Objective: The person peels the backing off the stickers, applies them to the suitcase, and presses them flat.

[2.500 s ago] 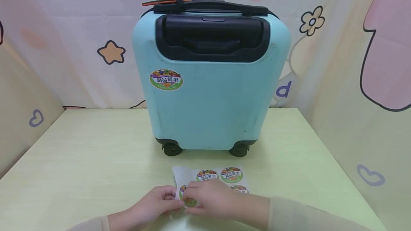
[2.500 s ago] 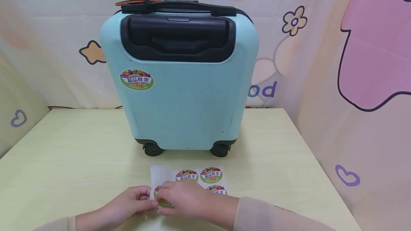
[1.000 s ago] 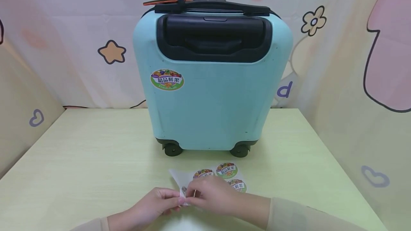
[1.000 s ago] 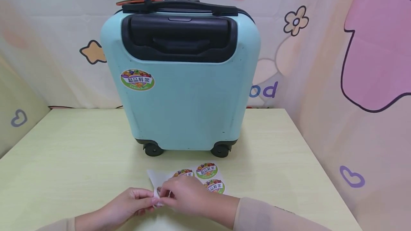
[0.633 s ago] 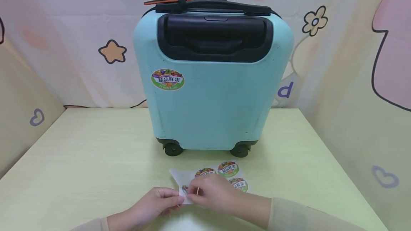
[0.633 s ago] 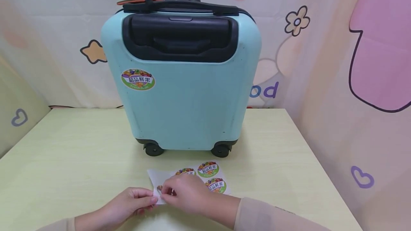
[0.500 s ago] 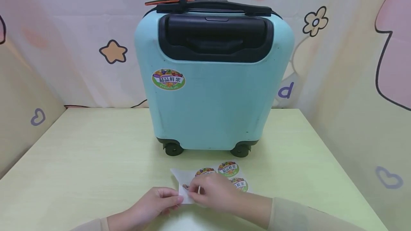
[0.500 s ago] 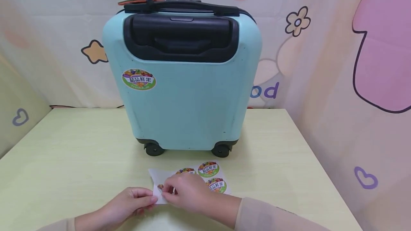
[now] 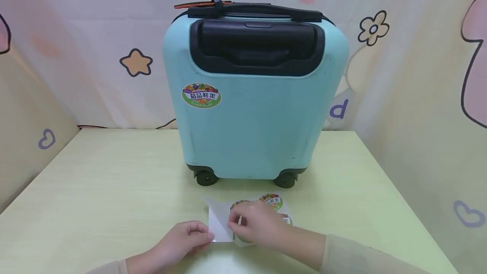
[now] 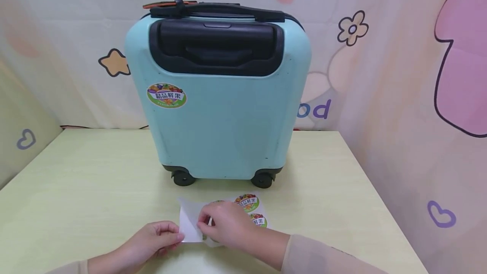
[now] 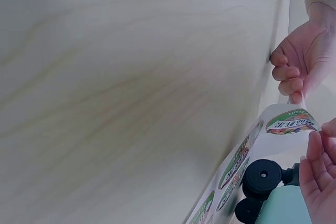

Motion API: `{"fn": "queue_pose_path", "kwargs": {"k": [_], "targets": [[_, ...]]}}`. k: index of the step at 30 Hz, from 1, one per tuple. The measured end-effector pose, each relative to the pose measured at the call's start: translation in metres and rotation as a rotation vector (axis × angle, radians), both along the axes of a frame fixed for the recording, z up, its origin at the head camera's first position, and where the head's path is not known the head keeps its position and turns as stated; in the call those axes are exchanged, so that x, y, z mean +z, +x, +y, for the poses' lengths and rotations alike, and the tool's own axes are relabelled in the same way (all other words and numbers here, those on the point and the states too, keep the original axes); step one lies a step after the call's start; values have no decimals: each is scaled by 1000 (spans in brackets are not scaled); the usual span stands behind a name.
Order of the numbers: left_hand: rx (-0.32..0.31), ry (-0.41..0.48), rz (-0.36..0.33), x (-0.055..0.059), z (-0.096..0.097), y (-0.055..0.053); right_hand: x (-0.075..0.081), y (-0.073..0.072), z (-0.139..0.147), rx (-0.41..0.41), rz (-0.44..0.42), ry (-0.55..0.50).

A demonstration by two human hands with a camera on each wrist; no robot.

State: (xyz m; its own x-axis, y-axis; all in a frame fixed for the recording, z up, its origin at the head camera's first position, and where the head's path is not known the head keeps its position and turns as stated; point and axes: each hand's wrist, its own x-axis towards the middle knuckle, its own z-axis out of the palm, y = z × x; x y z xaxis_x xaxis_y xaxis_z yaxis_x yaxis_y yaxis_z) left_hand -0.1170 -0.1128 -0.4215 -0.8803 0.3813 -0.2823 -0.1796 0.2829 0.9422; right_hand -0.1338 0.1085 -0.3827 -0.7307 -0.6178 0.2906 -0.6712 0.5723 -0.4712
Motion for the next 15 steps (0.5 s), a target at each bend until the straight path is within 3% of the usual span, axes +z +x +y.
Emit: {"fn": "queue_pose_path", "kwargs": {"k": [15], "targets": [[24, -12, -2, 5, -3, 0, 2, -3, 13, -56, 3, -71]]}}
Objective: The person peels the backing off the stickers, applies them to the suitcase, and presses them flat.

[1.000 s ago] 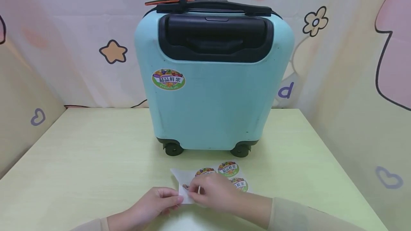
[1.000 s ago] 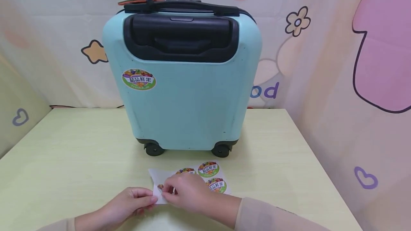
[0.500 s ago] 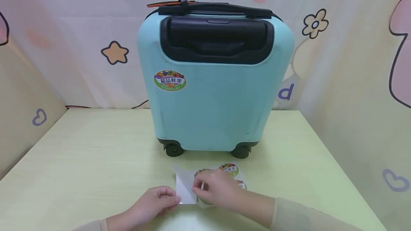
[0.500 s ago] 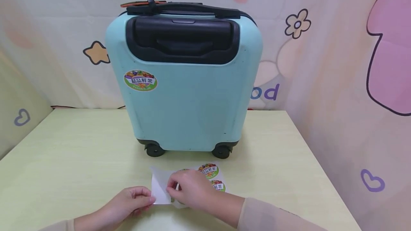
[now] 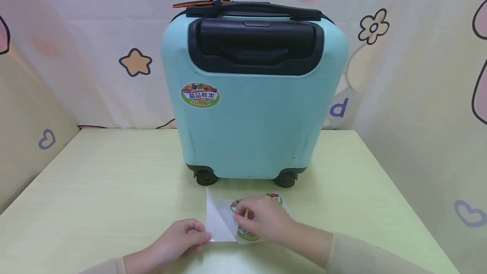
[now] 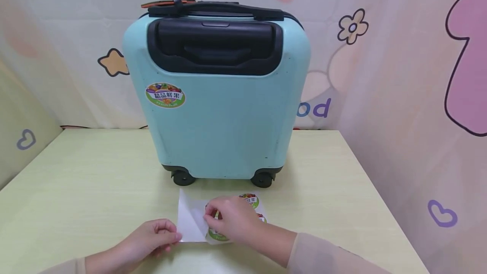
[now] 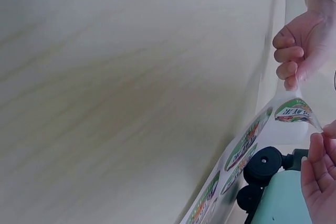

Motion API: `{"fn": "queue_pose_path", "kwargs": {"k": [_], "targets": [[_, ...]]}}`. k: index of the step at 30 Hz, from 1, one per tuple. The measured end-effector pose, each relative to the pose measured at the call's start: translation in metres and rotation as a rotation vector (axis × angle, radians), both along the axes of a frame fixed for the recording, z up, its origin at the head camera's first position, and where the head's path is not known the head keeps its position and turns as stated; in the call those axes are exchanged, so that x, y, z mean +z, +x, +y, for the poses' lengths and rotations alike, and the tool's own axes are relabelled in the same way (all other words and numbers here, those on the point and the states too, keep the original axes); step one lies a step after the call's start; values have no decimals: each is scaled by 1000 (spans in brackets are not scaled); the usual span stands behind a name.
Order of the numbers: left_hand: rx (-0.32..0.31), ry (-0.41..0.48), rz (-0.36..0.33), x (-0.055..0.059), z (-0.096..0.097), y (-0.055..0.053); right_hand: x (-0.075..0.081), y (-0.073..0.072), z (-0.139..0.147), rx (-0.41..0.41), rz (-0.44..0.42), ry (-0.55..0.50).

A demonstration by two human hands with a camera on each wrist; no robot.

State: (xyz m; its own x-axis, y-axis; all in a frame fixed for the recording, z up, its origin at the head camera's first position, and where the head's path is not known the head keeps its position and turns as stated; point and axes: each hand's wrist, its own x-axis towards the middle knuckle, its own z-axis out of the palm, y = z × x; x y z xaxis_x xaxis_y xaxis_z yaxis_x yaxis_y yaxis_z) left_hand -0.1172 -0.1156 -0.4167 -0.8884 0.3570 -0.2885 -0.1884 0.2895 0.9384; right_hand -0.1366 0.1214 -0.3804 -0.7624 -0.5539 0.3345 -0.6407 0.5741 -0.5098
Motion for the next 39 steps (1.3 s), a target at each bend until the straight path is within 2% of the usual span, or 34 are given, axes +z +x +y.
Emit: {"fn": "queue_pose_path", "kwargs": {"k": [5, 12, 19, 23, 30, 33, 36, 38, 39], "targets": [[15, -42, -8, 0, -2, -1, 2, -3, 5, -42, 14, 20], [27, -69, -8, 1, -5, -2, 6, -5, 13, -89, -71, 7], [34, -77, 9, 4, -8, -2, 10, -8, 22, -93, -41, -48], [34, -77, 16, 4, -10, -3, 13, -9, 26, -101, -57, -86], [25, -104, 35, 5, -13, -5, 15, -12, 30, -100, -40, -100], [4, -118, 40, 6, -14, -5, 16, -12, 30, -114, -34, -108], [-50, -130, 32, 7, -17, -5, 18, -12, 30, -134, -36, -113], [-115, -186, 68, 10, -21, -7, 19, -11, 31, -139, -30, -120], [-146, -230, 110, 13, -22, -8, 20, -11, 31, -139, -27, -125]]}}
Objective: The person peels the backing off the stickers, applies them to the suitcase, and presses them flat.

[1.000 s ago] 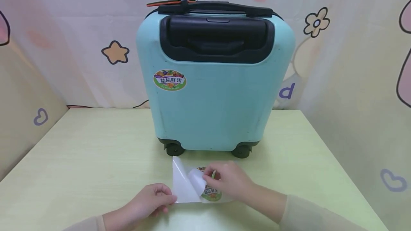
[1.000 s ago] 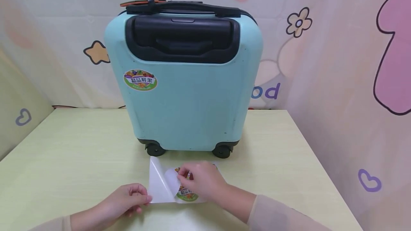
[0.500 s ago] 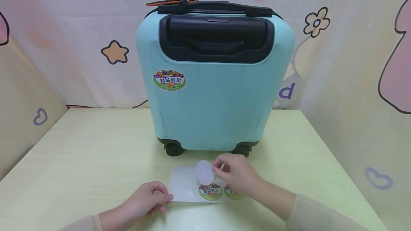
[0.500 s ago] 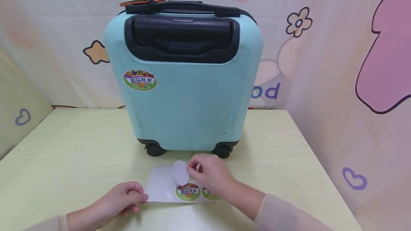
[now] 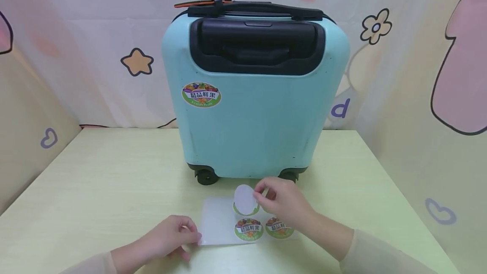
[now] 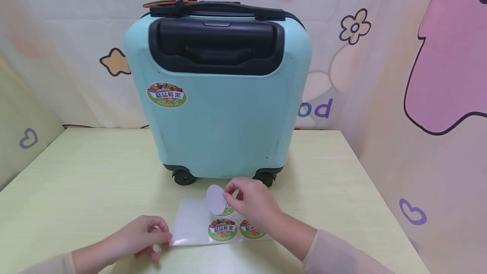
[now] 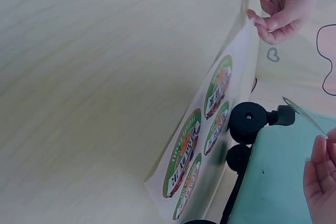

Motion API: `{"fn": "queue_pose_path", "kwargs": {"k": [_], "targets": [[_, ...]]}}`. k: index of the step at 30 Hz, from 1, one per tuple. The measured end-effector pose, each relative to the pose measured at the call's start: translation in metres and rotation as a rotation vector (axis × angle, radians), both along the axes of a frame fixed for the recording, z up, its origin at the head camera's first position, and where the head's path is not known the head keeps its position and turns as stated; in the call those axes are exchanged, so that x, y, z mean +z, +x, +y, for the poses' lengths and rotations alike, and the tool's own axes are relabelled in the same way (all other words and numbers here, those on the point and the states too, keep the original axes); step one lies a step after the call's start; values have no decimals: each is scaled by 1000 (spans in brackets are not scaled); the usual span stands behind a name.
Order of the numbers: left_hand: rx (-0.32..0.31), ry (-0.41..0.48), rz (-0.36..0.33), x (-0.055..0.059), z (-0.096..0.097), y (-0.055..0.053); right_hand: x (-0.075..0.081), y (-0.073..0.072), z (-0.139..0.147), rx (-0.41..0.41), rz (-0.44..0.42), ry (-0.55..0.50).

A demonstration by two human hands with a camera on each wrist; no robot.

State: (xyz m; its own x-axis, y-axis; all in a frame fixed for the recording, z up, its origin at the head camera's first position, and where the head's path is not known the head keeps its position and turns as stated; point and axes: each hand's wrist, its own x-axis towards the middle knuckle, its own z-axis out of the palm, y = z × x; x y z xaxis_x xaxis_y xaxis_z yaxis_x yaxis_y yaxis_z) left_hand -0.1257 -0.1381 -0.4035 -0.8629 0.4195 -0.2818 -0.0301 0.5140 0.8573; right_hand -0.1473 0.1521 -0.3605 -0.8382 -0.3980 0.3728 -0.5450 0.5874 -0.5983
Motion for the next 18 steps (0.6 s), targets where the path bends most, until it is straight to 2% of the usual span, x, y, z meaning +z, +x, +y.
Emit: {"fn": "queue_pose_path", "kwargs": {"k": [2, 4, 6, 8, 12, 18], "targets": [[-54, -75, 106, 8, -3, -3, 1, 0, 0, -1, 22, -2], [-66, -120, 224, 20, -4, -7, 3, -1, 0, 0, 48, -11], [-37, -101, 307, 34, -2, -8, 4, -1, 0, -6, 64, -15], [-4, -38, 337, 46, 2, -9, 6, -1, -2, -15, 76, -20], [44, 66, 331, 62, 14, -10, 9, -1, -4, -27, 84, -29], [90, 211, 203, 70, 33, -12, 12, 1, -7, -18, 81, -53]]}}
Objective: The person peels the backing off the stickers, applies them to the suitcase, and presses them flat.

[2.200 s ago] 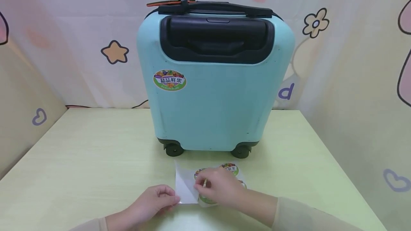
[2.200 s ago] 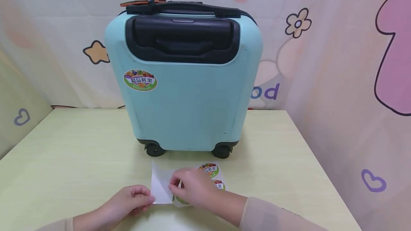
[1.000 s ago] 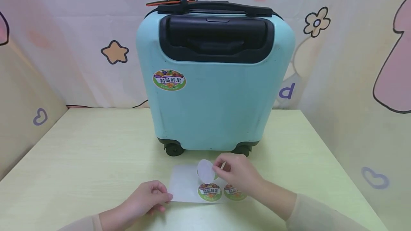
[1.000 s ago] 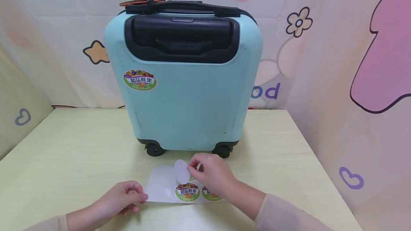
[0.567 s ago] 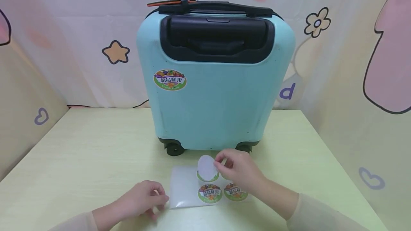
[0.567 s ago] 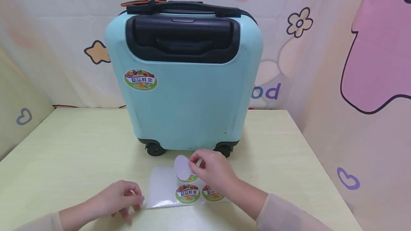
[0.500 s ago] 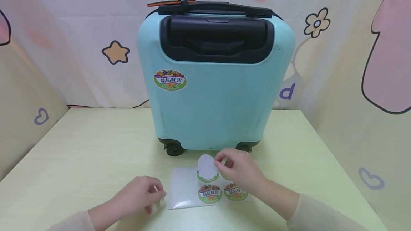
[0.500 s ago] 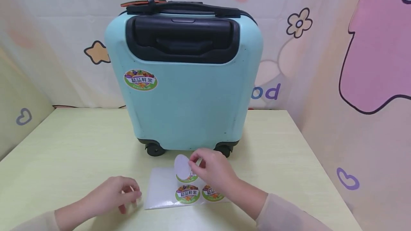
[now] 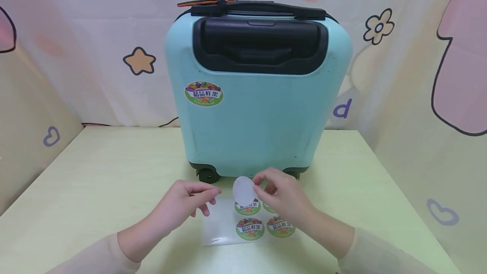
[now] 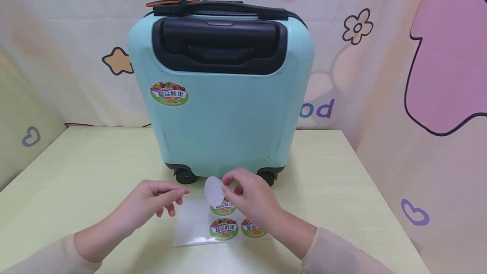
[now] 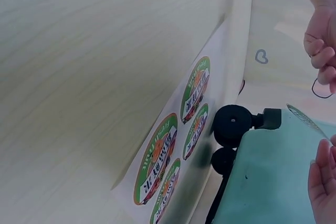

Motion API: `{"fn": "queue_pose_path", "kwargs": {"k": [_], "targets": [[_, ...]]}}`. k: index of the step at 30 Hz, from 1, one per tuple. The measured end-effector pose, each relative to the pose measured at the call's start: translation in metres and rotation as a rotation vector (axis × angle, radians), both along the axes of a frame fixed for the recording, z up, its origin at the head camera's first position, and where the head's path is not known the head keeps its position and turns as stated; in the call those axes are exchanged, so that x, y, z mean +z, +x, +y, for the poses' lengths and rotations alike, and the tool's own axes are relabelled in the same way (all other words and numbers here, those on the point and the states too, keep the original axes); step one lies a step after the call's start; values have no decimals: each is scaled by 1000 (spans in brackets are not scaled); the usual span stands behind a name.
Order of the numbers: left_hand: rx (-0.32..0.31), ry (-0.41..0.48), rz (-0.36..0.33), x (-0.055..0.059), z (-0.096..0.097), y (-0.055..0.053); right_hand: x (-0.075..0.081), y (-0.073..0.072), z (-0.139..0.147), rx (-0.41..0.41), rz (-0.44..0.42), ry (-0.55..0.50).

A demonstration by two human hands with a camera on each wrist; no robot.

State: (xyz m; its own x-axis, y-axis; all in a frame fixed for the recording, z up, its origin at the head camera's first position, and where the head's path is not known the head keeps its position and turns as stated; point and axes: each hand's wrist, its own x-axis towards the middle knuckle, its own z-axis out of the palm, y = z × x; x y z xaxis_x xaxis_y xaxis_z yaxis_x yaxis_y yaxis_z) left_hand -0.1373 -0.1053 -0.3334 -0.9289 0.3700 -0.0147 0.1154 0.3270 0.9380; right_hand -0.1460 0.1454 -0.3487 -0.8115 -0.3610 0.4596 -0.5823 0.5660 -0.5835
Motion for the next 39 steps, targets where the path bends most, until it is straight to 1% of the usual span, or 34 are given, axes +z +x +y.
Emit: {"fn": "queue_pose_path", "kwargs": {"k": [3, 6, 9, 12, 14, 16, 24, 27, 34, 37, 39], "targets": [[-21, 73, -72, 0, 9, 0, 1, 0, -1, 4, 9, -9], [-48, 137, -129, 0, 17, 2, 0, 1, -3, 11, 50, -4], [-58, 185, -172, 0, 25, 4, -1, 1, -4, 31, 129, 13], [-50, 220, -197, 2, 31, 6, -3, 0, -5, 56, 237, 36], [-45, 235, -203, 2, 34, 6, -4, 0, -6, 72, 300, 44], [-40, 245, -208, 2, 36, 7, -5, 0, -7, 84, 344, 50], [-35, 274, -223, -1, 39, 6, -6, 0, -11, 131, 463, 64], [-23, 277, -216, -2, 41, 5, -6, 0, -13, 142, 494, 68], [19, 290, -195, -4, 43, 2, -5, -1, -14, 163, 539, 80], [45, 289, -168, -5, 43, 0, -3, -1, -14, 186, 559, 85], [69, 286, -142, -5, 43, -1, -2, -2, -13, 203, 571, 65]]}}
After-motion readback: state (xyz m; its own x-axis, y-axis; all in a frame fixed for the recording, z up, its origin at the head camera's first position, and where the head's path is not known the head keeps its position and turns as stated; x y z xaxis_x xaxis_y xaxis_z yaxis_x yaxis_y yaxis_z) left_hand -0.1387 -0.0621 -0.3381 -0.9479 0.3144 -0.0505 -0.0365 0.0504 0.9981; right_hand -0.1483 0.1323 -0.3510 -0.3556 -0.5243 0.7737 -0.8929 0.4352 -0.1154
